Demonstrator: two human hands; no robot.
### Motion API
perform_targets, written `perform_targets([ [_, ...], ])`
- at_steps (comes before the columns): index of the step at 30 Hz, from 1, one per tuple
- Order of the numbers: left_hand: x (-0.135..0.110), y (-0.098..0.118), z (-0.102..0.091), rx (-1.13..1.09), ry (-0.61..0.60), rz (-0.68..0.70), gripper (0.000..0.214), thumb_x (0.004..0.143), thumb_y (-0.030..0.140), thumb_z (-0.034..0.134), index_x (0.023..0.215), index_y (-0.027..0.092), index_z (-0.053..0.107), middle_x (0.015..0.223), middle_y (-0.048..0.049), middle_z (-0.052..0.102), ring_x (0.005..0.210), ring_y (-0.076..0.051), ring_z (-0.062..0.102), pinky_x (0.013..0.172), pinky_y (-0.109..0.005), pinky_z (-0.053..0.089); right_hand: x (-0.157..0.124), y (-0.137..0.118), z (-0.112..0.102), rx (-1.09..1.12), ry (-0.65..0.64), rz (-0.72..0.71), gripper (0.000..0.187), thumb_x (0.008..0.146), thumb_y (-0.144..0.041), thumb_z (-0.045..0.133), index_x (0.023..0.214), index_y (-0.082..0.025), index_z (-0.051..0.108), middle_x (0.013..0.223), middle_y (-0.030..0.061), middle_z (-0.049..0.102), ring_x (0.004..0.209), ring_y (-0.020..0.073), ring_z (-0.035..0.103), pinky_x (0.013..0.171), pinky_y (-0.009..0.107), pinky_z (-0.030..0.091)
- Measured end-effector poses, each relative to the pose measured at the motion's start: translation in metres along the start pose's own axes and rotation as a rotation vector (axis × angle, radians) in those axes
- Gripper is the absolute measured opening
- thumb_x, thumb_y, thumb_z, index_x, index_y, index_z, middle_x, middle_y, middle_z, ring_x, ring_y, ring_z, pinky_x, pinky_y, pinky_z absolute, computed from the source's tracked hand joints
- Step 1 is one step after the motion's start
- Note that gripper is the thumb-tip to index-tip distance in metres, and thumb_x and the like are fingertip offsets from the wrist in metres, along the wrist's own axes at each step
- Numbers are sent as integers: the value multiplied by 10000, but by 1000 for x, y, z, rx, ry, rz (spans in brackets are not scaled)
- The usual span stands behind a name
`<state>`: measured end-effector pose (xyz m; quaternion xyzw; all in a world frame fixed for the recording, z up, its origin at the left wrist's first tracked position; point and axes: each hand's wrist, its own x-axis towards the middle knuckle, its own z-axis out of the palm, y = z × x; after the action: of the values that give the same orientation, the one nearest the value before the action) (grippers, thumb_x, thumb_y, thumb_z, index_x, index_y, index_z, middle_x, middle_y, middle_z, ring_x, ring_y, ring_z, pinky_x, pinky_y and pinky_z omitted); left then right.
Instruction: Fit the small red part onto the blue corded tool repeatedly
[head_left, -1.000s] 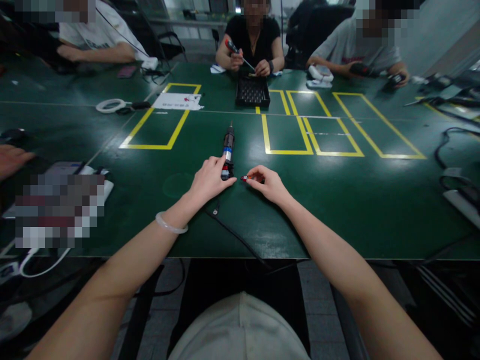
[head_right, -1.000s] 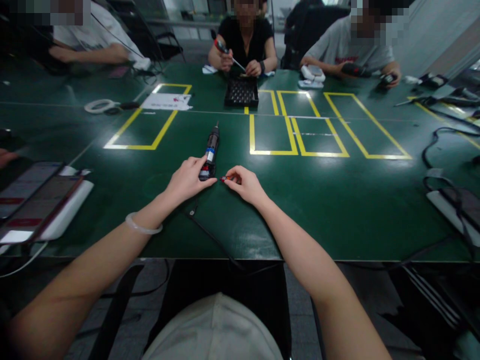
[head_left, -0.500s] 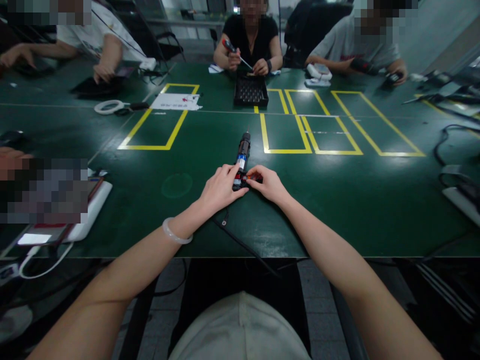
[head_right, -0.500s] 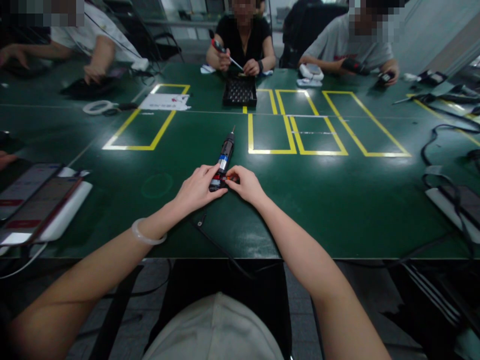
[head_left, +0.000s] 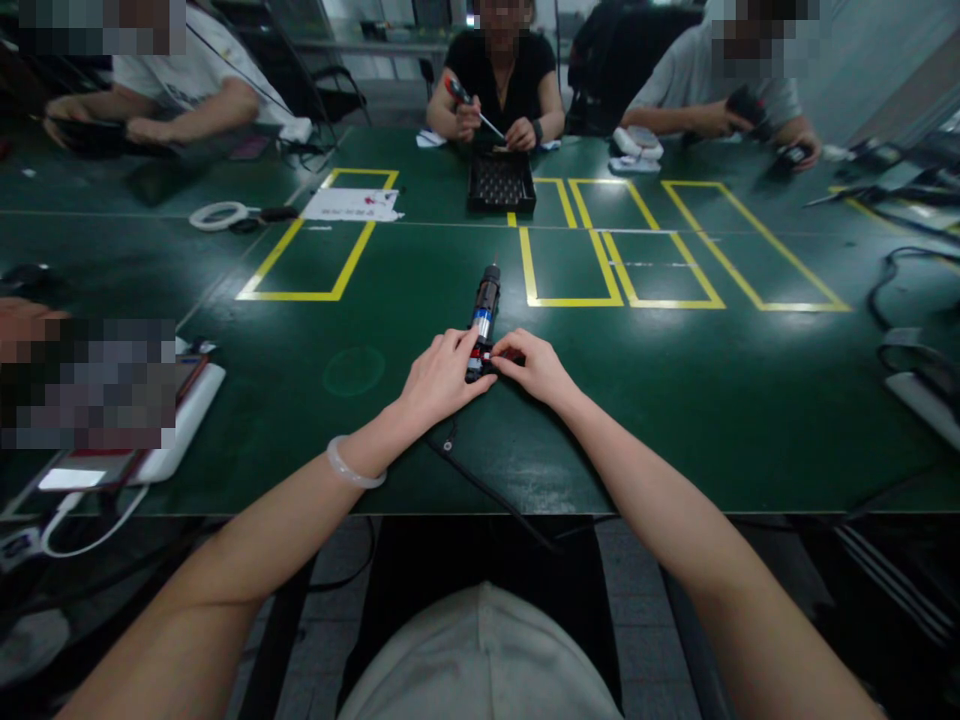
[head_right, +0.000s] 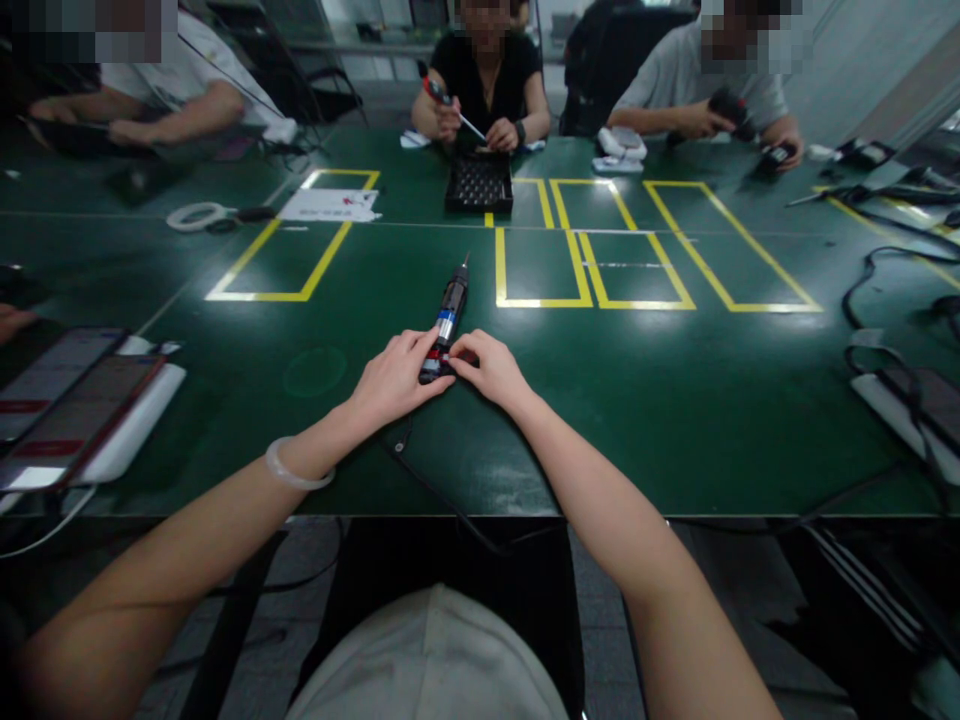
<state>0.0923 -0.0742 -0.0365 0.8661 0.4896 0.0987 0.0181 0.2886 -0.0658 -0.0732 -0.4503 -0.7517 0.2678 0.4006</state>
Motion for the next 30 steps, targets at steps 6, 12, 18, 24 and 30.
perform_targets([
  [6, 0, 0, 0, 9, 9, 5, 716, 932, 493, 605, 1509, 119, 406, 1295, -166, 554, 1141, -318, 545, 894, -407, 516, 1, -4, -2, -21, 16, 27, 93, 899, -231, 612, 847, -195, 680, 842, 29, 629, 765, 168, 590, 753, 308, 475],
  [12, -1, 0, 0, -16, -5, -17, 706, 930, 499, 600, 1514, 159, 395, 1310, -165, 545, 1169, -321, 536, 926, -412, 505, 0, -5, -3, 7, 23, 47, 125, 892, -220, 590, 870, -200, 711, 889, 40, 706, 802, 182, 630, 799, 331, 498],
  [18, 0, -2, 2, -56, 13, -28, 722, 921, 513, 601, 1513, 156, 393, 1347, -160, 514, 1178, -318, 538, 911, -417, 521, -1, -7, -5, 42, 23, 69, 155, 879, -212, 559, 909, -184, 709, 878, 35, 735, 768, 175, 648, 776, 319, 497],
  [24, 1, -3, 3, -77, 21, -58, 695, 944, 542, 559, 1508, 166, 407, 1340, -154, 501, 1146, -309, 555, 911, -424, 520, -1, -4, -3, 89, 63, 60, 154, 859, -210, 556, 935, -178, 686, 861, 29, 738, 762, 176, 660, 770, 317, 504],
  [30, 3, -1, 2, -51, 24, -91, 656, 963, 549, 521, 1504, 191, 431, 1292, -150, 518, 1115, -309, 557, 904, -425, 503, -1, -4, -3, 99, 61, 70, 144, 865, -236, 554, 928, -191, 675, 868, 28, 743, 776, 182, 665, 781, 328, 510],
])
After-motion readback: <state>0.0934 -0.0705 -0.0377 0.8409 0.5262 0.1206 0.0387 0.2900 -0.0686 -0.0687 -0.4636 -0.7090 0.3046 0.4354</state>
